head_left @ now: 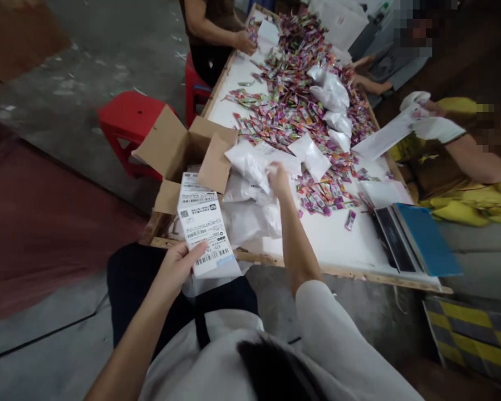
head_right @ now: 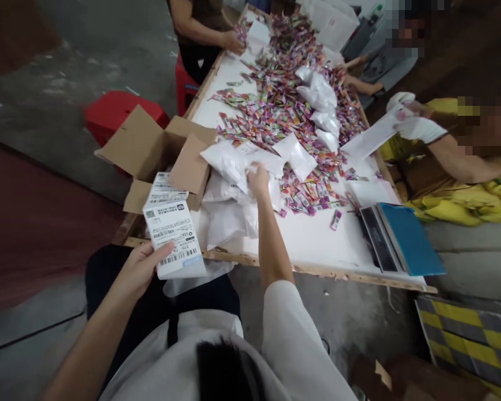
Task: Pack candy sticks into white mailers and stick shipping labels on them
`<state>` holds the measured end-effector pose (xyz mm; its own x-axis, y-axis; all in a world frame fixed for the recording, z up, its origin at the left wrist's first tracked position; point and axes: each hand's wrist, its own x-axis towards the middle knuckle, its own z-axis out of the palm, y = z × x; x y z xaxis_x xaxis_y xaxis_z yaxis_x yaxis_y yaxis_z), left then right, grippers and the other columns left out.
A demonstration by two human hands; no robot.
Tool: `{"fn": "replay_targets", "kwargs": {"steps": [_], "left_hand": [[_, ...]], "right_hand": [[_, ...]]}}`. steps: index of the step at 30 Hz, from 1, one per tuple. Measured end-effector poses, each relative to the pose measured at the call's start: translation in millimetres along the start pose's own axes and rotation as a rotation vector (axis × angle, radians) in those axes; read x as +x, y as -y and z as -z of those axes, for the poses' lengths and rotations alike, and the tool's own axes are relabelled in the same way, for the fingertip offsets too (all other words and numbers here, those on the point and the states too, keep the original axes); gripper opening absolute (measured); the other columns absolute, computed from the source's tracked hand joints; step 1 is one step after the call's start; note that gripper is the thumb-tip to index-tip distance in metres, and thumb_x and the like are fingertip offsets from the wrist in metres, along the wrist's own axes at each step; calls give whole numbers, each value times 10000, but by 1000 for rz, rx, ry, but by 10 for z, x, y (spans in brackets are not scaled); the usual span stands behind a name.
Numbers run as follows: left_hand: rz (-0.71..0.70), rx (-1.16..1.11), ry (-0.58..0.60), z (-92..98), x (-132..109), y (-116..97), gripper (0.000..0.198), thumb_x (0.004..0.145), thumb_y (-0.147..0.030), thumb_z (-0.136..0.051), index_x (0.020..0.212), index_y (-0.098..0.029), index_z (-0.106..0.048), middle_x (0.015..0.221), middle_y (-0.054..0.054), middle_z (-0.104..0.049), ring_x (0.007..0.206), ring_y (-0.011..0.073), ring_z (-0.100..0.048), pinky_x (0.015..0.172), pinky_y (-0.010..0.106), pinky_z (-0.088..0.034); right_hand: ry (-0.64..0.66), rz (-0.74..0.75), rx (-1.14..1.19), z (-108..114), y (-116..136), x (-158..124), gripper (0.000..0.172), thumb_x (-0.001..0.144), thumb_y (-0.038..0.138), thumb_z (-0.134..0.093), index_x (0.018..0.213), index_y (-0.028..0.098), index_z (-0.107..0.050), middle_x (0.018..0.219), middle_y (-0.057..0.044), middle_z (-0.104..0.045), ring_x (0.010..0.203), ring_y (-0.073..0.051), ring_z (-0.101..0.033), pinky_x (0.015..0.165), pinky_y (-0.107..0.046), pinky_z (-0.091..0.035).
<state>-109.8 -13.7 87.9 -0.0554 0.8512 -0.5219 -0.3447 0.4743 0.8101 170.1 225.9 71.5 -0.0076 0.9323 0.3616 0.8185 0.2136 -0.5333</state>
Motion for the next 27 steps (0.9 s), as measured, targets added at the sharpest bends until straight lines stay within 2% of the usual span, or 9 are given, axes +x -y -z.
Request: {"fn": "replay_targets", "kwargs": {"steps": [2, 5, 7, 9, 11, 15, 20, 24, 27], "left_hand": [[-2, 37, 40, 2, 12, -17, 549, 500, -566, -908, 829, -144, -781, 836, 122, -789, 731, 286, -744, 663, 366, -612], [-56, 94, 103, 16, -28, -44, 526, 576, -580, -870, 877, -156, -790, 874, 119, -791, 813, 300, -745, 721, 381, -612], [-108, 145, 158, 29, -91, -44, 475, 648, -569, -832, 903, -171, -793, 916, 112, -793, 879, 306, -741, 769, 388, -609], [-154, 228, 223, 41, -160, -24, 412, 712, -543, -792, 913, -183, -796, 948, 102, -793, 918, 307, -735, 796, 389, -603], [-186, 325, 279, 57, -209, 6, 355, 740, -506, -775, 899, -190, -800, 951, 94, -793, 917, 302, -733, 804, 385, -597], [-139, 209, 287, 81, -198, 14, 462, 584, -519, -874, 876, -173, -785, 905, 110, -789, 831, 306, -737, 744, 378, -601], [9, -114, 151, -98, -167, -53, 529, 536, -460, -909, 933, -153, -741, 917, 121, -783, 799, 296, -739, 700, 378, -609], [14, -174, 86, -303, -196, -31, 455, 536, -314, -908, 912, -153, -710, 853, 70, -770, 668, 206, -709, 624, 303, -596], [-37, -193, 50, -334, -172, -6, 432, 519, -276, -904, 845, -150, -652, 574, -41, -626, 370, 64, -465, 343, 168, -382]], "right_hand": [[144, -149, -85, -33, -33, -39, 407, 920, 349, -484, 1209, 88, -602, 1044, -168, -683, 996, -268, -639, 931, -437, -507], [90, -294, -245, 261, 60, -235, 585, 842, 376, -642, 1350, 110, -529, 1227, -250, -602, 1120, -362, -604, 960, -536, -474], [-8, -220, -211, 501, 291, -523, 658, 844, 412, -657, 1406, 126, -466, 1243, -244, -580, 1135, -359, -592, 959, -542, -477], [67, -61, 30, 615, 648, -933, 564, 898, 408, -596, 1395, 177, -461, 1086, -146, -646, 995, -275, -638, 887, -454, -531], [292, 94, 356, 572, 1030, -1380, 523, 930, 378, -560, 1416, 234, -430, 987, -63, -673, 858, -201, -650, 792, -356, -561], [334, 229, 553, 402, 1440, -2004, 245, 944, 225, -507, 1180, 234, -574, 941, -22, -687, 817, -152, -654, 740, -276, -550], [406, 571, 552, 706, 1411, -2228, 214, 961, 120, -467, 1042, 238, -627, 899, -23, -677, 834, -136, -653, 746, -250, -539], [263, 568, 474, 1074, 1315, -2304, 245, 967, 128, -471, 955, 247, -685, 948, -44, -642, 866, -136, -651, 747, -262, -550], [124, 377, 436, 1407, 1032, -2334, 128, 922, 253, -607, 890, 276, -728, 1044, -71, -618, 994, -211, -642, 826, -377, -572]]}}
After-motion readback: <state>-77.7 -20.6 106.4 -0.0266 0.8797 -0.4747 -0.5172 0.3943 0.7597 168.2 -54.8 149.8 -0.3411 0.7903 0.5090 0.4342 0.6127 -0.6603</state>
